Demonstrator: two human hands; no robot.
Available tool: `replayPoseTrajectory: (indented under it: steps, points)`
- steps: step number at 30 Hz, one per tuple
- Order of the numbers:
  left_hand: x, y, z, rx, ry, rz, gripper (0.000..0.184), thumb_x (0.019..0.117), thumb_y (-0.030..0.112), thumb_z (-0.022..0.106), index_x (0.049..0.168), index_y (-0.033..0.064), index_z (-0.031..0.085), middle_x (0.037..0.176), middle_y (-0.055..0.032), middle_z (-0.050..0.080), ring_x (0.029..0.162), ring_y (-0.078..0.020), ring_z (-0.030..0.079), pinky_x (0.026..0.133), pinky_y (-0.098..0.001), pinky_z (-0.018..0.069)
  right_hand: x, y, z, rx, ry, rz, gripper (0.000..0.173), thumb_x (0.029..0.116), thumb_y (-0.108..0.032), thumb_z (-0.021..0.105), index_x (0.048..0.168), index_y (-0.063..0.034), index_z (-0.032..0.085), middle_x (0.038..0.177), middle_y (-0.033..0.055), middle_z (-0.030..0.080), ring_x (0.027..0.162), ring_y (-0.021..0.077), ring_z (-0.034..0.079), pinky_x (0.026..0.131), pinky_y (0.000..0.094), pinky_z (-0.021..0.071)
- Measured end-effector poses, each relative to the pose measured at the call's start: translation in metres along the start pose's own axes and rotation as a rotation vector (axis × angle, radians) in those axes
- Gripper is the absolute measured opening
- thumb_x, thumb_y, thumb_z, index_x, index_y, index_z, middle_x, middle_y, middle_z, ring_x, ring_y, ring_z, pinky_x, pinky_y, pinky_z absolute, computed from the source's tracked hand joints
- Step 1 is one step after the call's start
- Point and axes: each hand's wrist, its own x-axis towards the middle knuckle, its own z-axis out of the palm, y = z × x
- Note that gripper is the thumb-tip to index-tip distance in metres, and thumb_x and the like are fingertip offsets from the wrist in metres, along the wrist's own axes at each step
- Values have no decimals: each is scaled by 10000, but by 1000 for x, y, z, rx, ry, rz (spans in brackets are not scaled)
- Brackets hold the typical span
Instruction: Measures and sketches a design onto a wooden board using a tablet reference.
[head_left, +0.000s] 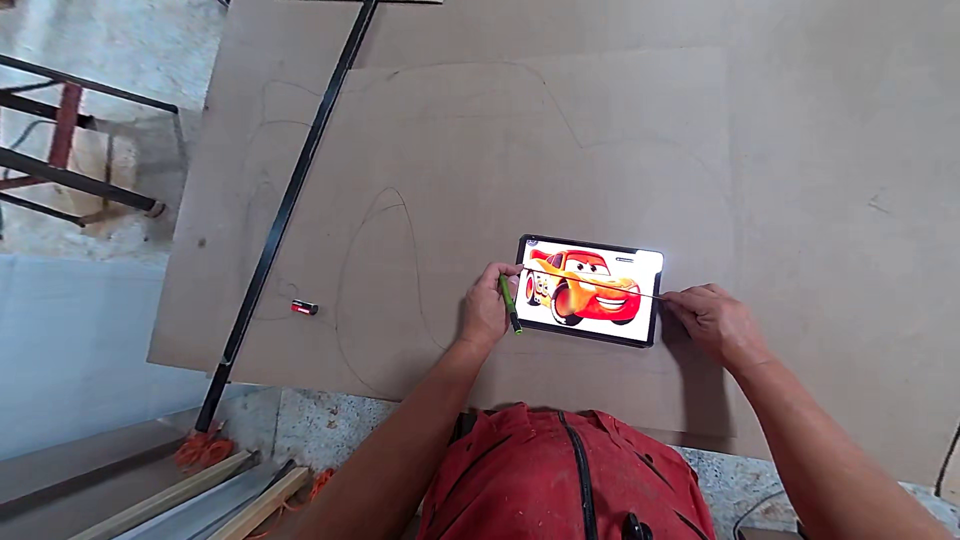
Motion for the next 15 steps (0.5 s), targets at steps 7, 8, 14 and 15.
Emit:
replayPoseTrajectory:
  steps: [7,8,14,15]
  points:
    - [1,2,-1,4,-6,-15,183,1067,205,554,1205,191,673,1234,82,737,994,-63,723,859,-338,606,0,0,0,-1,-7,13,234,1045,-234,577,1130,-214,794,1055,-2,756,1075,201,686,911,435,568]
    - [0,1,-1,7,-3,-13,185,1066,208,557,1207,189,675,1224,76,740,984,-65,723,853,-338,606,0,0,0,-1,-5,12,233,1044,-235,579,1129,-215,794,1055,-3,757,1075,202,687,910,436,569]
    - [1,4,-1,1,-2,-11,186,1064,182,550,1207,167,667,1235,57,737,972,-75,727,852,-340,610,1,2,2,7,5,-4,232,1044,-245,578,1124,-216,794,1045,5,756,1058,209,691,897,443,572]
    - [0,5,-1,11,-1,-10,186,1064,184,550,1208,165,666,1236,58,736,964,-76,727,846,-341,610,1,2,2,10,10,-9,232,1042,-242,579,1123,-212,795,1043,8,756,1054,210,692,894,446,574]
